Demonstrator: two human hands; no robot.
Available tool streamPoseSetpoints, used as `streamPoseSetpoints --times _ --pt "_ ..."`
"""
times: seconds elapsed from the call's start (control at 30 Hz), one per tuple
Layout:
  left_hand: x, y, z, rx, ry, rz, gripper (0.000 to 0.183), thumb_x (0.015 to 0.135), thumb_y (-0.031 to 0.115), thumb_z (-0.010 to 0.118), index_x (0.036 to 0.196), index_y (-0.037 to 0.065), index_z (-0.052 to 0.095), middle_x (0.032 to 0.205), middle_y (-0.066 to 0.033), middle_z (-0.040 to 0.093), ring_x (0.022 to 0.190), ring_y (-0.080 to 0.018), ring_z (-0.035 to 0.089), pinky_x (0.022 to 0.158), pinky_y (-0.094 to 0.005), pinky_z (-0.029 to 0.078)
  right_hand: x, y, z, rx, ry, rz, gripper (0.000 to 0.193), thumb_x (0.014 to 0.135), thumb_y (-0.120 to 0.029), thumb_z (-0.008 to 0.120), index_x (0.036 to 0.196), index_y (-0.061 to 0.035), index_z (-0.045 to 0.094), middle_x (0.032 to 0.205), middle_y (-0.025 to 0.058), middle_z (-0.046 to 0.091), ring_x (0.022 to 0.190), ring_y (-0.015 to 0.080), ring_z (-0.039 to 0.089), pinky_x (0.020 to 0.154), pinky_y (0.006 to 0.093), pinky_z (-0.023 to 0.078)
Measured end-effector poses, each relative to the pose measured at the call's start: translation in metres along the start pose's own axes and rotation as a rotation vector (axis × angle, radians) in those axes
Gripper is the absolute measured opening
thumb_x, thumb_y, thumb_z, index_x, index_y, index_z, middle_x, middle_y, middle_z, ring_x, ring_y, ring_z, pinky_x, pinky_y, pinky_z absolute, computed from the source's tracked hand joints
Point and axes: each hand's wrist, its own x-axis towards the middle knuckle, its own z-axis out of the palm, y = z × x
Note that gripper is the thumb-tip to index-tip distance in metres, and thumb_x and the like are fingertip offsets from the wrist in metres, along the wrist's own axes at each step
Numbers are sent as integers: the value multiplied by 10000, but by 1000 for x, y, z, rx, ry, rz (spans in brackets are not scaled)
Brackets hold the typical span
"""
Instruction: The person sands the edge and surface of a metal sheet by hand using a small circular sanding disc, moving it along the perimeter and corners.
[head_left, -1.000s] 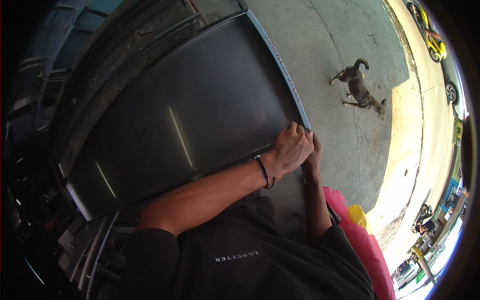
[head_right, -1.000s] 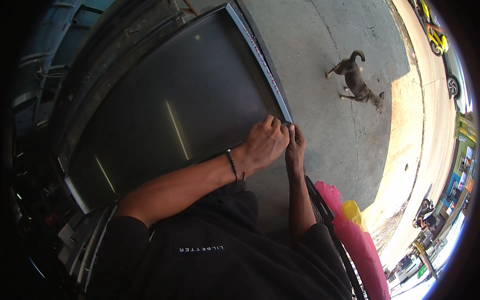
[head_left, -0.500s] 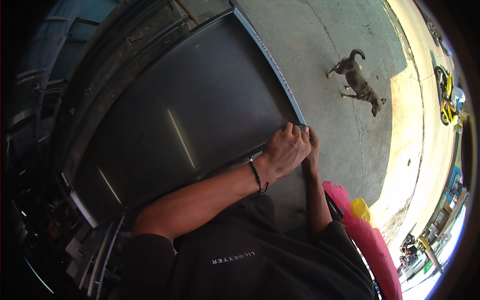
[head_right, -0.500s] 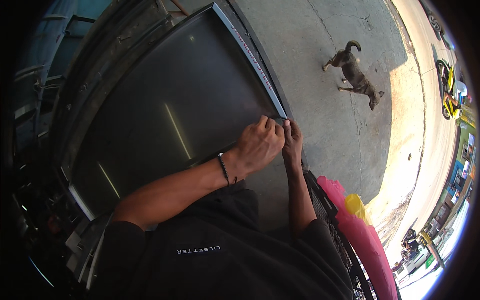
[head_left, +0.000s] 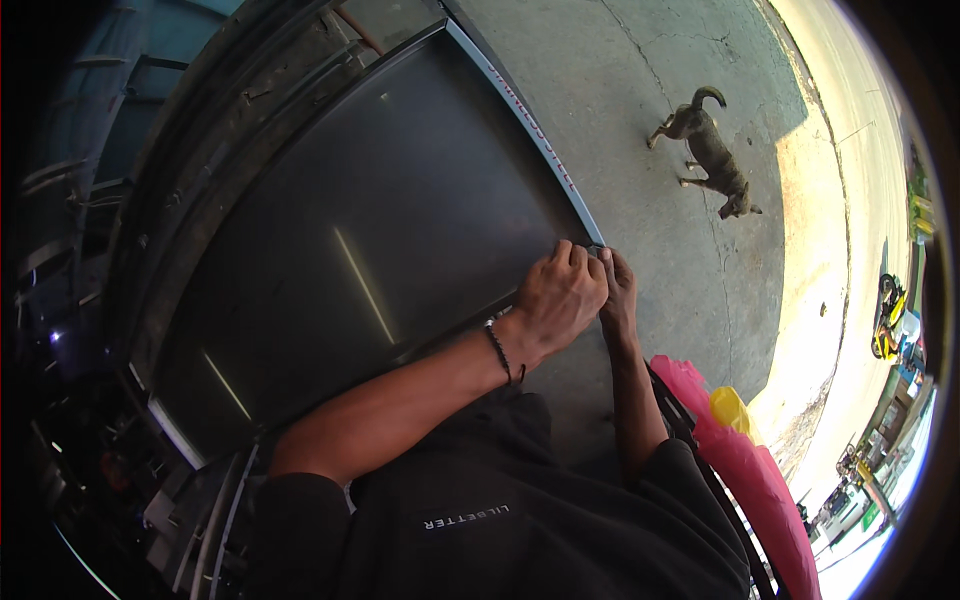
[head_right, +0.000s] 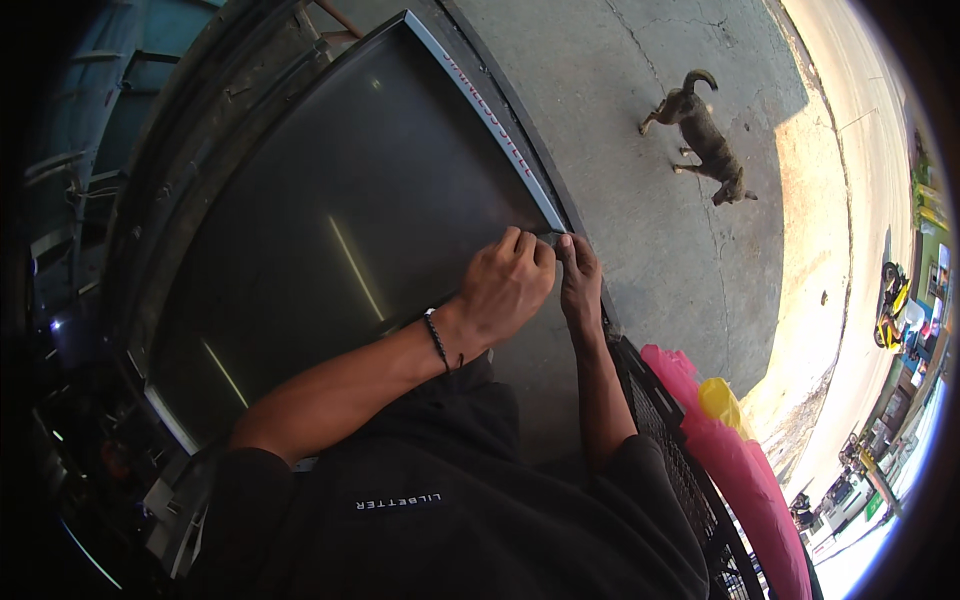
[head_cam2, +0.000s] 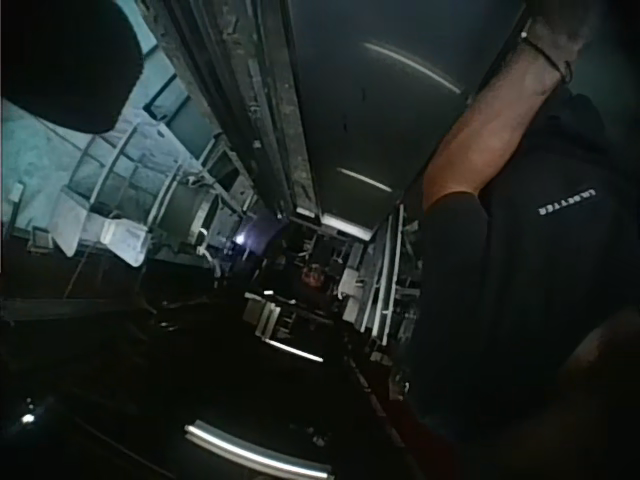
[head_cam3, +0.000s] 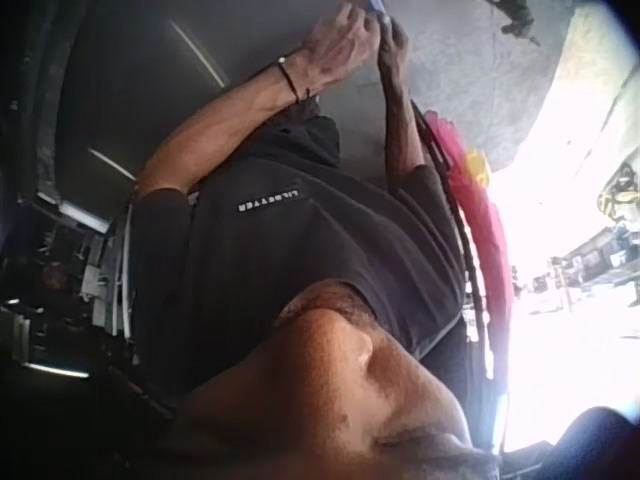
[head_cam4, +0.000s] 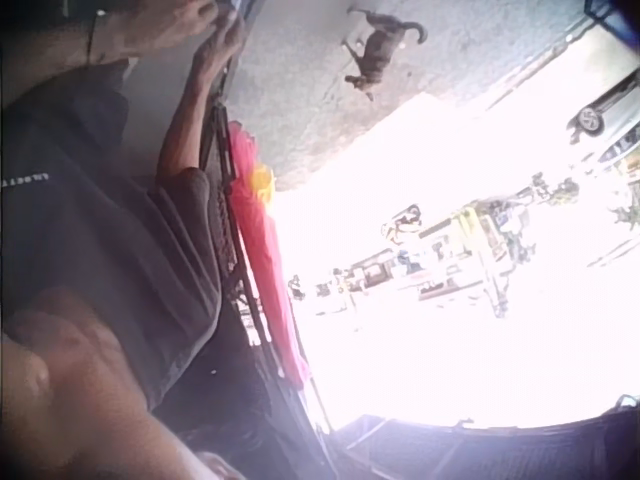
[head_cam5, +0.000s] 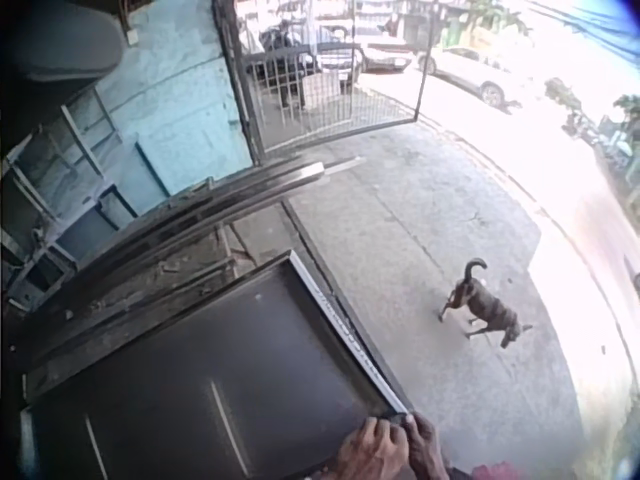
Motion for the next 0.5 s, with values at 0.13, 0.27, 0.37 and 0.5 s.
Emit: streamPoseSetpoints --times 0.13,0.27,0.37,0.5 --pt "-65 -18 -22 66 -212 -34 198 732 15 670 910 -72 673 840 -163 652 840 -236 659 658 -283 604 -14 -31 3 -18 -55 14 374 1015 -370 611 1040 -1 667 870 25 631 834 108 561 841 282 443" --pt "-83 -30 -23 72 -277 -83 210 727 9 671 917 -79 672 834 -167 639 834 -236 658 657 -288 607 -12 -25 12 29 -61 -55 345 979 -423 636 980 -79 652 797 -36 609 696 54 408 627 232 314" --pt "-32 -14 -3 40 -113 -61 177 755 46 665 896 -60 670 839 -151 633 826 -234 653 651 -291 603 -11 -15 7 118 -98 53 343 974 -307 688 1125 -4 639 913 28 638 847 105 575 842 267 442" --pt "2 -2 11 48 -18 -13 142 778 77 654 863 -37 663 846 -141 633 820 -225 647 645 -278 591 -10 -5 8 199 -40 -6 338 975 -301 688 1143 -15 624 910 22 638 847 97 573 838 258 435"
